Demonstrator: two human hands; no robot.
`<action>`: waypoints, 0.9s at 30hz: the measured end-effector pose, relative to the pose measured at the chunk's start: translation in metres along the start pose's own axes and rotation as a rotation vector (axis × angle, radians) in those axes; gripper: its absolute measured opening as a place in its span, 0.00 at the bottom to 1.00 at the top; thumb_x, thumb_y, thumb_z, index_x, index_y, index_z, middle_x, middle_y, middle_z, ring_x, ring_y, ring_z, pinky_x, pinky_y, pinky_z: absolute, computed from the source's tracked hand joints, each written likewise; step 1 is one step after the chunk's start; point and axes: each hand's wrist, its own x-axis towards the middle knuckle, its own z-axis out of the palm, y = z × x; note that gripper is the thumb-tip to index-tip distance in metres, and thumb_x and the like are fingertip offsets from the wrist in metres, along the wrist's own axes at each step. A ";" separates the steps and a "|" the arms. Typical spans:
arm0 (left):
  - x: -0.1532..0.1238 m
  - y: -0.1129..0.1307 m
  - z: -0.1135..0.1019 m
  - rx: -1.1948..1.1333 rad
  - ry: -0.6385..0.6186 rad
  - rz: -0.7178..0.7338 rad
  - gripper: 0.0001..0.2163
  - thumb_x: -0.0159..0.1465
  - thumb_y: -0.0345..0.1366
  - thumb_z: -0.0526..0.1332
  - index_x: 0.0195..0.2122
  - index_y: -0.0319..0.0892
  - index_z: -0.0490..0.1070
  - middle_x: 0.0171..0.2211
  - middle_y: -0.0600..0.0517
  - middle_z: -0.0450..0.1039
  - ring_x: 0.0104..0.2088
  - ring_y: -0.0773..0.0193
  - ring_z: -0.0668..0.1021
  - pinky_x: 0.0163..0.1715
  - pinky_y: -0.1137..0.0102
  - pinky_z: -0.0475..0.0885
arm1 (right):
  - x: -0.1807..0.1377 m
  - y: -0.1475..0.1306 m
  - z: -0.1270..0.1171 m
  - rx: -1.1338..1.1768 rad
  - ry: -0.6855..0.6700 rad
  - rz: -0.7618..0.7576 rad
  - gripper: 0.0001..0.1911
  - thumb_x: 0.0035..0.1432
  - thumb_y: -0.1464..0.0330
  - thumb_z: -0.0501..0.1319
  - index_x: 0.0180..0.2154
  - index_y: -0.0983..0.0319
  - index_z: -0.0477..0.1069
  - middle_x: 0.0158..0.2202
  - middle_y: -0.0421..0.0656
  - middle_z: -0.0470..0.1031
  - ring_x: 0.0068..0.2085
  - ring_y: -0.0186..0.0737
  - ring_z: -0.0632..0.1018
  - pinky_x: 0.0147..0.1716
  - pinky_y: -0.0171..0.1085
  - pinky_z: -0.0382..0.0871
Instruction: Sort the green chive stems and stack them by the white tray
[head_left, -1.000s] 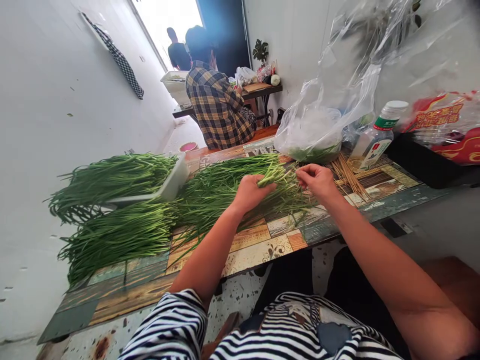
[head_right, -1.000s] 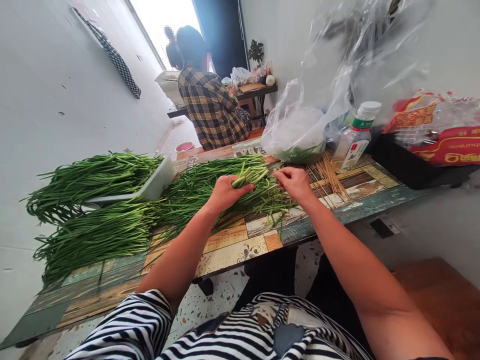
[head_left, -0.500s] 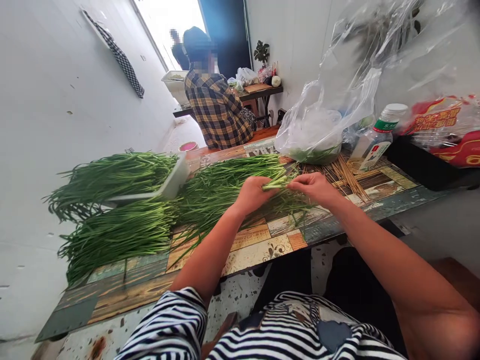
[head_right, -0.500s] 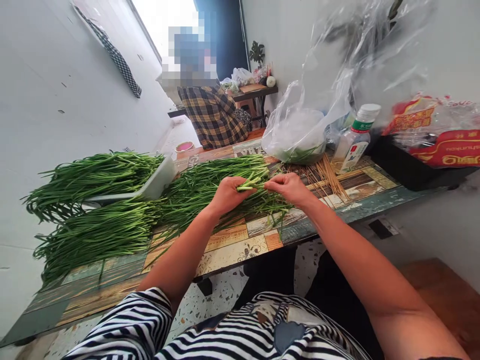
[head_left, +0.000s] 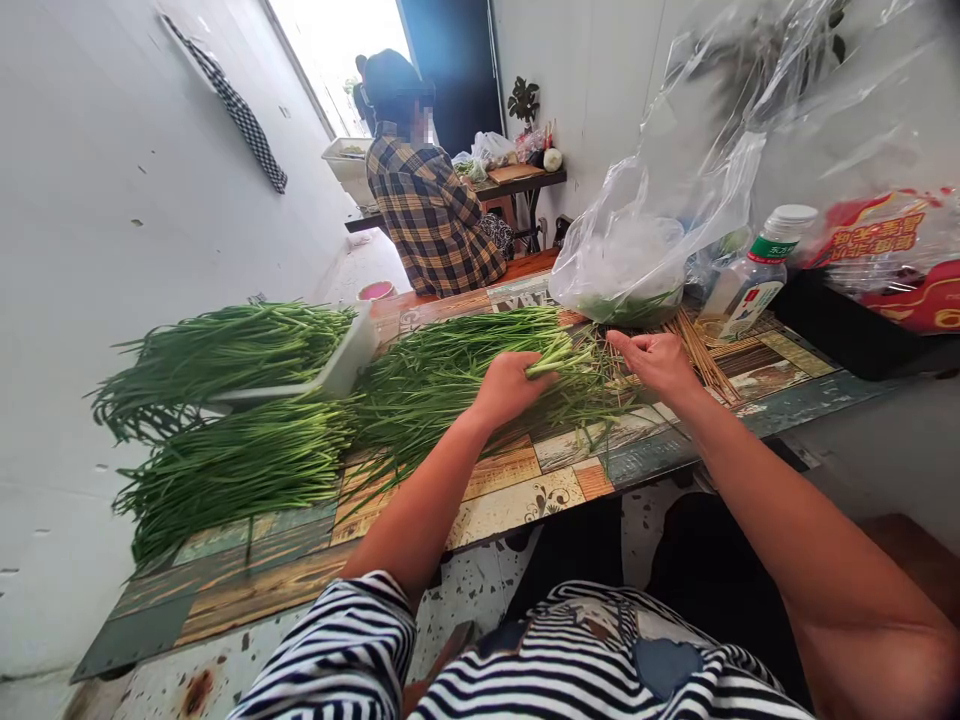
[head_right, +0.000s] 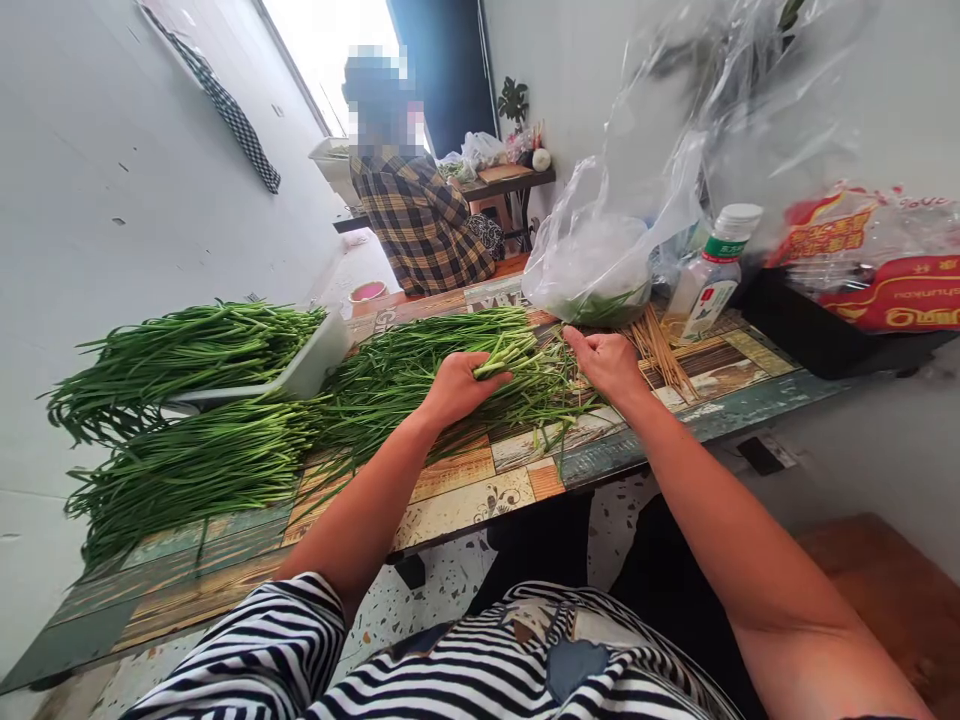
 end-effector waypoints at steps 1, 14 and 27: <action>0.000 0.001 0.000 -0.007 -0.007 -0.005 0.13 0.57 0.38 0.61 0.19 0.37 0.67 0.18 0.59 0.59 0.23 0.72 0.60 0.26 0.74 0.55 | -0.002 -0.007 0.000 0.006 -0.043 -0.033 0.29 0.54 0.47 0.56 0.13 0.60 0.61 0.13 0.37 0.58 0.19 0.32 0.60 0.21 0.36 0.52; 0.003 -0.012 -0.006 -0.220 0.203 -0.023 0.13 0.57 0.37 0.62 0.43 0.40 0.76 0.36 0.52 0.78 0.35 0.64 0.76 0.38 0.72 0.68 | 0.006 0.008 0.023 -0.274 -0.132 -0.121 0.24 0.59 0.54 0.55 0.20 0.63 0.73 0.21 0.41 0.70 0.25 0.36 0.70 0.25 0.35 0.55; 0.003 -0.005 -0.007 -0.006 0.187 0.059 0.09 0.60 0.38 0.62 0.28 0.38 0.73 0.27 0.53 0.73 0.30 0.67 0.71 0.33 0.73 0.65 | 0.012 0.014 0.011 -0.040 -0.310 -0.140 0.16 0.56 0.59 0.58 0.27 0.64 0.75 0.27 0.43 0.75 0.29 0.37 0.71 0.30 0.35 0.63</action>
